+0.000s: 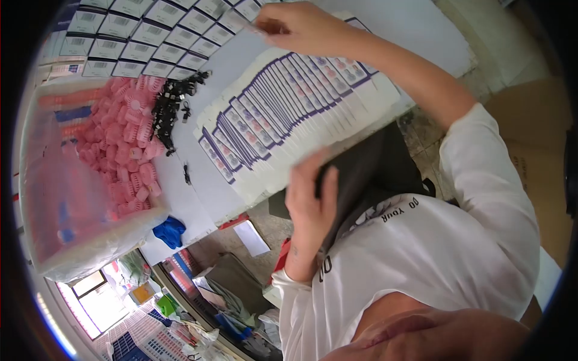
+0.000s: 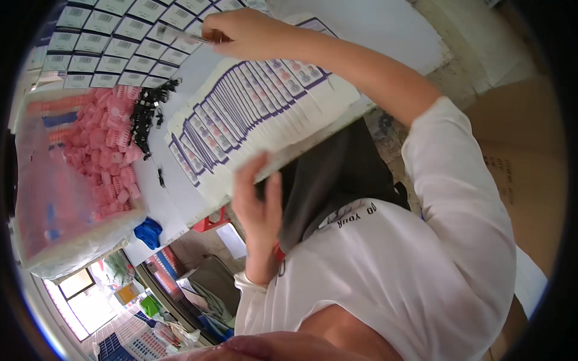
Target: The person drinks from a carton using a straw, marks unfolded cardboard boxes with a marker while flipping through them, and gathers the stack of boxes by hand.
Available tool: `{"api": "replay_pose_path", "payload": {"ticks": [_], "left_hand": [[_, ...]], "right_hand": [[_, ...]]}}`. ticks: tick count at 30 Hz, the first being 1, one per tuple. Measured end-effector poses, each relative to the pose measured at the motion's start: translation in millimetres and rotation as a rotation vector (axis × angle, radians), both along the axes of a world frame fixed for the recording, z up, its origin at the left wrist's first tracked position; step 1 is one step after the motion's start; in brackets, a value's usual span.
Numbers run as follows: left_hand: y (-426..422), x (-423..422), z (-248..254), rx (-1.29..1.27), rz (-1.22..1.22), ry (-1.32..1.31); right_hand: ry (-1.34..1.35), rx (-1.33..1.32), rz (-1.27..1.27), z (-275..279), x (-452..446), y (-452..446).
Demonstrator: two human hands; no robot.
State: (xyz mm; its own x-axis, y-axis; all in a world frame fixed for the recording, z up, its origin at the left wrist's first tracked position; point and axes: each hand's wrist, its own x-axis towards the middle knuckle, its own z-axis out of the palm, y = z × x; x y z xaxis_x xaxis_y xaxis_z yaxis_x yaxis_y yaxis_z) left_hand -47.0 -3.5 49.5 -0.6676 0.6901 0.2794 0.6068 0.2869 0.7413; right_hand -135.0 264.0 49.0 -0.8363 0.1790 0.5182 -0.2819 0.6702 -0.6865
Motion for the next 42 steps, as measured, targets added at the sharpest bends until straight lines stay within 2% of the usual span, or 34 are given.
{"api": "replay_pose_path", "payload": {"ticks": [2,4,7,9,10,11,12,14,15,16,18,19,21,24,25,28,33,36,42], "left_hand": [[20.8,-7.4,-5.7,0.176,0.090,0.160],[37.7,-6.6,-6.4,0.141,0.059,0.206],[48.4,0.9,-9.7,0.013,-0.063,0.180],[50.1,4.0,-12.5,-0.091,-0.128,0.286],[51.1,4.8,-14.1,-0.144,-0.160,0.340],[55.2,5.2,-17.8,-0.082,-0.193,0.336],[57.1,8.5,-17.8,-0.079,-0.200,0.271],[61.3,15.4,-17.3,-0.071,-0.209,0.148],[59.0,20.3,-18.3,-0.095,-0.210,-0.021],[56.3,20.5,-12.1,-0.161,-0.258,-0.364],[50.4,13.8,-10.5,-0.309,-0.322,-0.620],[51.2,14.1,-11.6,-0.214,-0.300,-0.505],[54.7,13.6,-15.3,-0.020,-0.253,-0.270],[70.6,-4.7,-14.1,-0.063,-0.165,0.320],[75.0,-7.8,-10.7,-0.198,-0.163,0.367],[102.9,-24.2,-29.0,-0.113,-0.154,0.583],[115.7,-36.4,-57.9,-0.213,-0.190,0.561],[115.6,-37.2,-64.6,-0.230,-0.188,0.577],[114.2,-37.5,-66.3,-0.242,-0.193,0.570]], "right_hand": [[-0.213,-0.374,0.198,23.3,70.1,-20.7],[-0.194,-0.613,0.301,7.4,118.7,-43.5],[-0.054,-0.468,0.233,-7.8,161.7,-60.1],[0.012,-0.401,0.149,-13.3,177.3,-59.3],[-0.023,-0.506,0.127,-14.6,181.2,-62.7],[-0.058,-0.613,0.105,-15.7,185.3,-67.3],[-0.092,-0.720,0.083,-16.5,188.0,-70.4],[-0.043,-0.725,0.043,-18.3,187.5,-67.7],[-0.012,-0.765,0.039,-21.7,188.3,-59.6],[0.017,-0.805,0.034,-25.7,189.4,-49.8],[0.098,-0.902,0.118,-23.5,188.7,-9.0],[0.138,-0.953,0.156,-22.7,187.0,5.3],[0.099,-0.910,-0.008,-26.9,167.1,3.6],[0.054,-0.869,-0.122,-46.7,141.2,7.1],[0.050,-0.855,-0.125,-50.1,133.8,7.0],[0.033,-0.858,-0.130,-57.8,118.5,13.3],[-0.013,-0.844,-0.254,-81.0,107.0,16.7],[0.024,-0.659,-0.192,-97.5,106.2,22.7],[-0.040,-0.553,-0.305,-90.3,105.4,13.8]]}}
